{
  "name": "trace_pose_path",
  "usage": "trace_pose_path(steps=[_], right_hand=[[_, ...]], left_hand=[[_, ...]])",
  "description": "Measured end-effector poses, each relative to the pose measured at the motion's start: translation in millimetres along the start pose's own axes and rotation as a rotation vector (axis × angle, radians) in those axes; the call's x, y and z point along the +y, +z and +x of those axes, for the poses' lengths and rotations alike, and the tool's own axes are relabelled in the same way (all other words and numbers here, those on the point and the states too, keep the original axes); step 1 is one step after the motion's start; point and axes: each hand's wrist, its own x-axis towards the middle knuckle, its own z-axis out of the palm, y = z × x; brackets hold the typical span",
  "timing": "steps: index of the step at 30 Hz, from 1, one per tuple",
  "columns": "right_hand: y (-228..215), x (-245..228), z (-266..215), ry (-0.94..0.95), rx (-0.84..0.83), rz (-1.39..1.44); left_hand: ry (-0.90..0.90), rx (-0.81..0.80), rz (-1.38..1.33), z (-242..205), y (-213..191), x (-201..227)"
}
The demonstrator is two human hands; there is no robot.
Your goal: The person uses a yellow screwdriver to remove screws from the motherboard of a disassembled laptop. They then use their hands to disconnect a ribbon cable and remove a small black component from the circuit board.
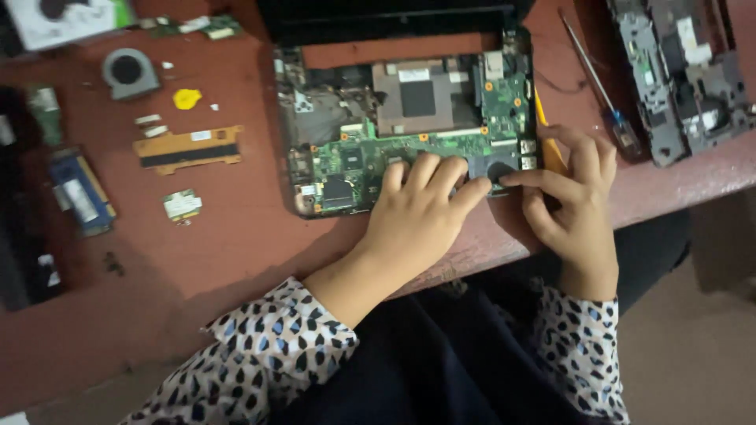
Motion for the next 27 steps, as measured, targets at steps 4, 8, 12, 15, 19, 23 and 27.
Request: trace_pose_path(steps=[4, 8, 12, 15, 19, 23, 27], right_hand=[[-1, -7, 0, 0.102, 0.013, -0.032], [4, -4, -6, 0.258, 0.062, -0.145], [6, 0, -8, 0.267, 0.093, -0.143], [5, -4, -7, 0.386, 0.054, -0.105], [6, 1, -8, 0.413, 0.045, -0.095], [9, 4, -10, 0.47, 0.029, -0.116], [13, 11, -13, 0.471, 0.034, -0.122]], left_hand=[[0.036, -0.036, -0.057, -5, -2, -3], [0.019, -0.352, -0.171, -12, -23, -8], [-0.052, -0.507, -0.121, -18, -59, -35], [-0.302, -0.537, 0.059, -36, -71, -58], [-0.307, -0.335, 0.149, -61, -63, -64], [-0.324, -0.273, 0.145, -66, -54, -68], [-0.28, -0.243, 0.223, -68, -54, -67]])
